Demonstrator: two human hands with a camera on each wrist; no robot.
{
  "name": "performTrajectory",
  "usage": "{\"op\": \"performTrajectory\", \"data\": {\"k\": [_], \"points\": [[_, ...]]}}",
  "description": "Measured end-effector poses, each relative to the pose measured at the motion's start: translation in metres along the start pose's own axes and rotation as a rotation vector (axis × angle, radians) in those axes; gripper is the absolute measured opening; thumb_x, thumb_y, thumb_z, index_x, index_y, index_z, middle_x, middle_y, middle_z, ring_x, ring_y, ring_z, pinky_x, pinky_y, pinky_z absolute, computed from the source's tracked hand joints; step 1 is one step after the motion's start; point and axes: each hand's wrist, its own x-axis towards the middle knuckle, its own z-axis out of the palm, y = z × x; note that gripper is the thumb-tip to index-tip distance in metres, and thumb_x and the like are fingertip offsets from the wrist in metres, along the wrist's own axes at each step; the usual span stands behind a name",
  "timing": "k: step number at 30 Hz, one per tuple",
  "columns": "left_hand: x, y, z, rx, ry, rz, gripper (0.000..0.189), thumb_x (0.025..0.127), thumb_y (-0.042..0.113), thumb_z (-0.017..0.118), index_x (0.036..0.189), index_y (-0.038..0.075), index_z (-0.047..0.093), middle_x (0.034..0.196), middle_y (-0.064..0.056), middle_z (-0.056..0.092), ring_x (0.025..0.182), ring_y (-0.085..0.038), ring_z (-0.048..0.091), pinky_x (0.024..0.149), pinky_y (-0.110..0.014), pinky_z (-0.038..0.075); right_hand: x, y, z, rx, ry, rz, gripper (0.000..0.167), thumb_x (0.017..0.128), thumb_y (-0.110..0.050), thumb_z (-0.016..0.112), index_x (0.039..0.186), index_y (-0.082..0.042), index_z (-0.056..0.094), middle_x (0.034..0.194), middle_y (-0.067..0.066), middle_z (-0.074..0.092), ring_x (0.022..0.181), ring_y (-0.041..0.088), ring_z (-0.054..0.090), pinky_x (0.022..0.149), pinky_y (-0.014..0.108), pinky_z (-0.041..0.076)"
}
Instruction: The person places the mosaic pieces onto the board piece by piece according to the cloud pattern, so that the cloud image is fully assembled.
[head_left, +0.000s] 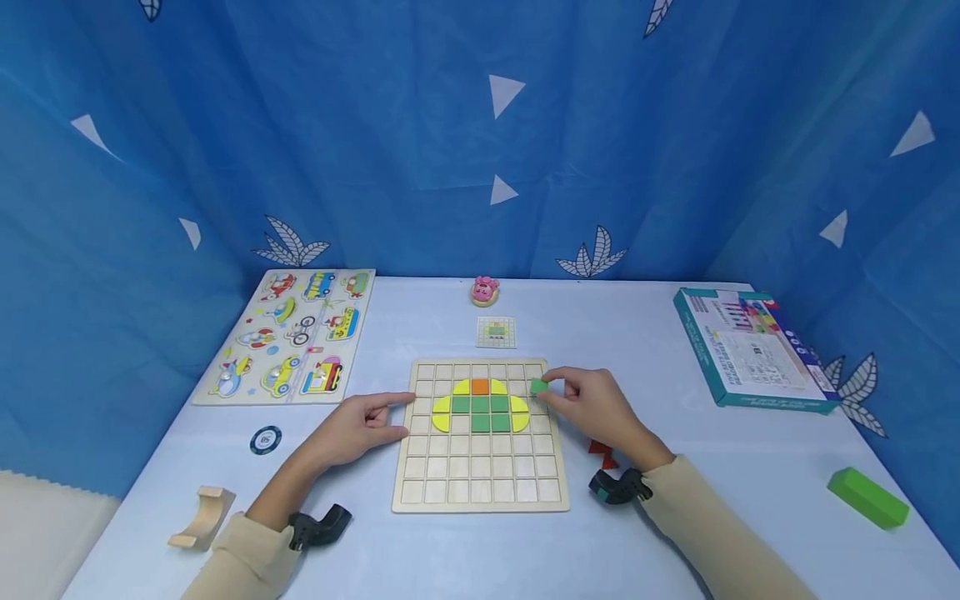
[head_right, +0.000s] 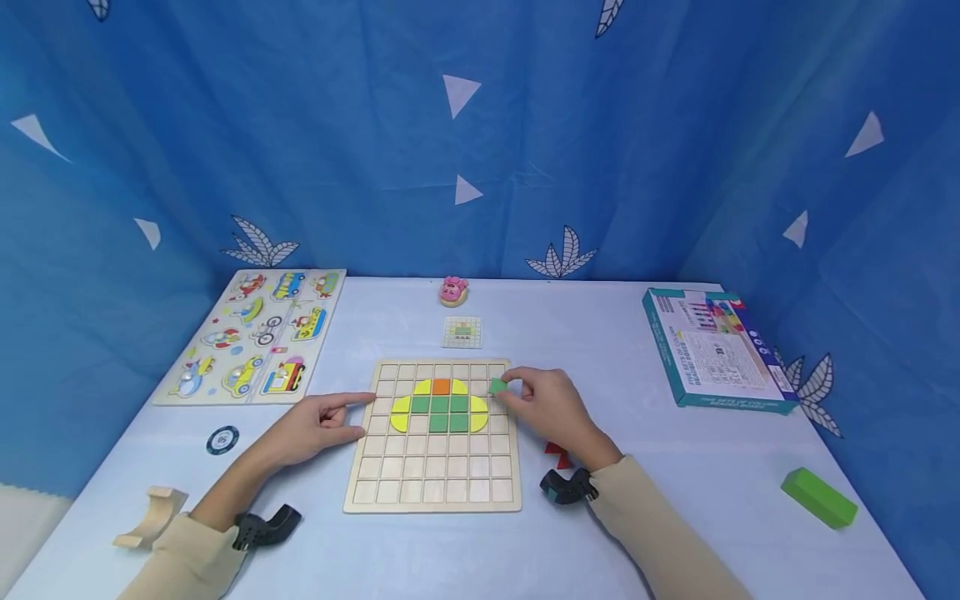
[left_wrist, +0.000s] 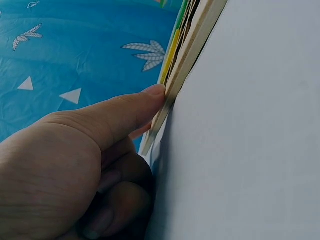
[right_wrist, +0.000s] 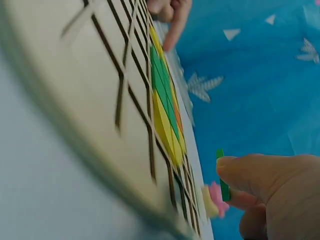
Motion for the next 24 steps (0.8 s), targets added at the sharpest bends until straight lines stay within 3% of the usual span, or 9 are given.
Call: {"op": "performTrajectory", "data": {"k": [8,18,24], "points": [[0.000,0.002,0.002,-0.004,-0.006,0.003,0.052,0.089,0.026,0.081,0.138,0.019,0.066,0.060,0.004,0.043,0.056,-0.012,0.040,0.058,-0.028,0.034,0.007,-0.036,0.039,0.022,-0.112,-0.145,0.024,0.091,-0.034,0.079,0.109,-0.017,0.078,0.052,-0.014,0.034,0.046,0.002,0.032,0.050,0.023,0.027],[0.001,-0.001,0.001,-0.012,-0.008,0.016,0.052,0.089,0.030,0.081,0.137,0.019,0.066,0.060,0.003,0.043,0.055,-0.013,0.040,0.059,-0.030,0.035,0.005,-0.058,0.067,0.012,-0.125,-0.216,0.025,0.091,-0.037,0.078,0.110,-0.021,0.079,0.052,-0.014,0.038,0.048,0.002,0.037,0.049,0.023,0.028],[0.000,-0.002,-0.002,0.004,-0.008,0.012,0.052,0.089,0.032,0.080,0.138,0.020,0.066,0.060,0.003,0.042,0.055,-0.013,0.039,0.059,-0.030,0.035,0.003,-0.061,0.077,-0.050,-0.088,-0.259,0.025,0.091,-0.039,0.077,0.111,-0.024,0.078,0.053,-0.016,0.039,0.047,0.000,0.038,0.047,0.022,0.028]]}}
